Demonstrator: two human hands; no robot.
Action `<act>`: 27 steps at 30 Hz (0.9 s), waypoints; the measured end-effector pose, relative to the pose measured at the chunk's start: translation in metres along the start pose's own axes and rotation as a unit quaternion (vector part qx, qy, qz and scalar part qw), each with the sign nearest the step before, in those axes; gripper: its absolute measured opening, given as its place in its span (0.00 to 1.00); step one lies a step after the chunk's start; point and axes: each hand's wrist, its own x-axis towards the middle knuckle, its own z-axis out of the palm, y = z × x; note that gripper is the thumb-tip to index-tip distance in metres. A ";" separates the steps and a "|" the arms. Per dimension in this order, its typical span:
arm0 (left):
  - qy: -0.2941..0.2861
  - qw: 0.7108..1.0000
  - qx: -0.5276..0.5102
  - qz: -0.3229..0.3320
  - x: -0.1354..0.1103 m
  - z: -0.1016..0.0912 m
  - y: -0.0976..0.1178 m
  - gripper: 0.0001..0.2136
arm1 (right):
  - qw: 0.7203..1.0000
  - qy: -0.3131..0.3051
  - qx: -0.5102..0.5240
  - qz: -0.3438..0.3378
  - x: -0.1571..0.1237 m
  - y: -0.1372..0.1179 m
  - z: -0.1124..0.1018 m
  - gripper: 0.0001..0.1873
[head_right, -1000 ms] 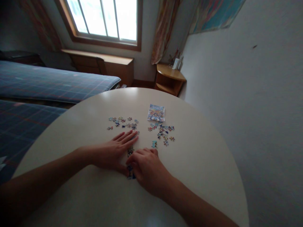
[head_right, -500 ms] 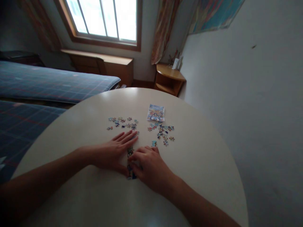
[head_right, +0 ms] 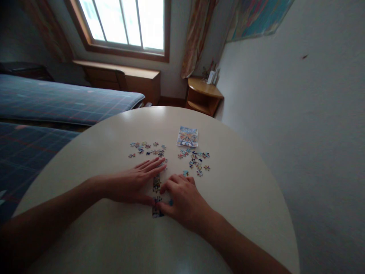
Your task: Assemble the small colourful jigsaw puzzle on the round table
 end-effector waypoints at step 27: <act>0.121 0.989 0.056 0.059 -0.001 -0.013 -0.005 0.10 | 1.000 0.001 -0.010 -0.009 -0.002 0.006 -0.008 0.13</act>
